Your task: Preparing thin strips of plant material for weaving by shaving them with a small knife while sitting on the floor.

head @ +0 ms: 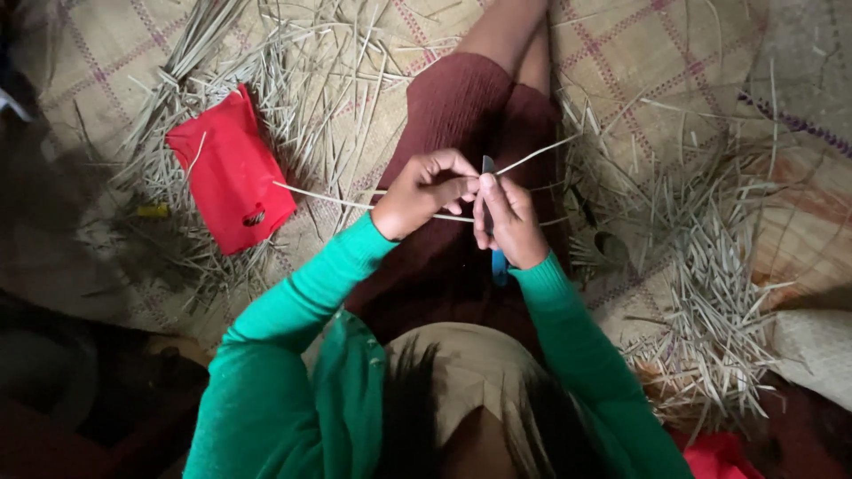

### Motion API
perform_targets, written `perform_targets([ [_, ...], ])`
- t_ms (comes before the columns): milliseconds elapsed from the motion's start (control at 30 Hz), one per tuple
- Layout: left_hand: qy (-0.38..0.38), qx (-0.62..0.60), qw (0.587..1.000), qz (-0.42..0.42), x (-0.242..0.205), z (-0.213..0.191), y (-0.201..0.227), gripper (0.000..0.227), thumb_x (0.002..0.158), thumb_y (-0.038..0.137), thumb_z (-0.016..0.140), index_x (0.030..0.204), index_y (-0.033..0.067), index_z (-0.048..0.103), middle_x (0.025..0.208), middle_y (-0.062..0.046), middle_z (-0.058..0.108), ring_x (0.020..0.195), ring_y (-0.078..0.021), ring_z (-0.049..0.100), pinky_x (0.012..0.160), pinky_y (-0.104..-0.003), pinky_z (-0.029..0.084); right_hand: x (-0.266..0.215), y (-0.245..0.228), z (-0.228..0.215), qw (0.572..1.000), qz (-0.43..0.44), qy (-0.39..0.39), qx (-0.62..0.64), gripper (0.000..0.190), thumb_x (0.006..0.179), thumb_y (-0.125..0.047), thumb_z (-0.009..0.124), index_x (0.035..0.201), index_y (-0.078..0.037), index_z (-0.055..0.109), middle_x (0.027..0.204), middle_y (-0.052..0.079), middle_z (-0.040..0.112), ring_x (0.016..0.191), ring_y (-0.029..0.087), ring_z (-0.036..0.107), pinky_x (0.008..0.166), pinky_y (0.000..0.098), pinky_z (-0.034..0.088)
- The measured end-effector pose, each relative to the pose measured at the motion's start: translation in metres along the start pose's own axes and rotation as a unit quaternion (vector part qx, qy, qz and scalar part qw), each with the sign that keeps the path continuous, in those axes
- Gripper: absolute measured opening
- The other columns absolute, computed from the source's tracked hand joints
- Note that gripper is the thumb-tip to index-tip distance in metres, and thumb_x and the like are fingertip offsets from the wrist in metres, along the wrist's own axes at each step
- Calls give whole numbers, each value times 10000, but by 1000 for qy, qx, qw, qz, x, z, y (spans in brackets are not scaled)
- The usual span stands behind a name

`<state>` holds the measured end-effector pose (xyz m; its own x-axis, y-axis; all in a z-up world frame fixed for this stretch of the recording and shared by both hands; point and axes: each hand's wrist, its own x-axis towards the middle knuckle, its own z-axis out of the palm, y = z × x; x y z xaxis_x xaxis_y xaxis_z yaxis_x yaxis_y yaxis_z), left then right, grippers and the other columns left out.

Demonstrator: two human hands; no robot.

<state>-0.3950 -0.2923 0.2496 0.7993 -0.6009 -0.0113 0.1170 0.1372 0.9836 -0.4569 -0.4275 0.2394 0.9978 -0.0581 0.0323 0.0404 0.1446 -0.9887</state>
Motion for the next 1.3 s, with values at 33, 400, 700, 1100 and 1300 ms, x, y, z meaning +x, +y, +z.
perform_targets([
  [33, 0, 1, 1000, -2, 1, 0, -2, 96, 780, 29, 594, 831, -53, 595, 727, -101, 569, 680, -147, 604, 532, -222, 538, 0, 3, 0, 1000, 1, 0, 2, 480, 954, -245, 330, 541, -29, 444, 326, 118, 421, 187, 139, 365, 170, 165, 254],
  [400, 22, 246, 964, 98, 0, 3, 10, 53, 770, -7, 560, 799, 33, 579, 594, -138, 554, 599, -272, 558, 587, -354, 457, -2, 21, 2, 977, 57, 27, 204, 470, 945, -258, 365, 530, -41, 402, 352, 69, 324, 202, 119, 332, 141, 160, 189],
  [700, 48, 329, 934, 133, -4, -21, 20, 67, 743, -59, 559, 716, -6, 591, 569, -195, 552, 531, -378, 544, 528, -394, 438, 1, 0, -57, 938, 125, -39, 322, 440, 910, -416, 370, 578, -128, 376, 424, -1, 278, 263, 87, 305, 161, 136, 198],
  [1100, 71, 574, 669, 467, -6, -4, 15, 199, 857, 159, 527, 660, 129, 534, 615, -14, 410, 572, -193, 458, 541, -280, 399, -6, 15, -11, 968, 115, -84, 208, 436, 927, -403, 316, 671, -60, 401, 491, 50, 341, 284, 132, 390, 191, 168, 255],
  [1300, 76, 630, 575, 517, -11, 2, 16, 156, 872, 192, 528, 724, 153, 561, 791, -50, 521, 730, -214, 523, 592, -294, 374, -4, 7, -2, 965, 79, -85, 236, 370, 942, -318, 340, 693, -49, 388, 480, 76, 335, 250, 162, 379, 171, 188, 242],
])
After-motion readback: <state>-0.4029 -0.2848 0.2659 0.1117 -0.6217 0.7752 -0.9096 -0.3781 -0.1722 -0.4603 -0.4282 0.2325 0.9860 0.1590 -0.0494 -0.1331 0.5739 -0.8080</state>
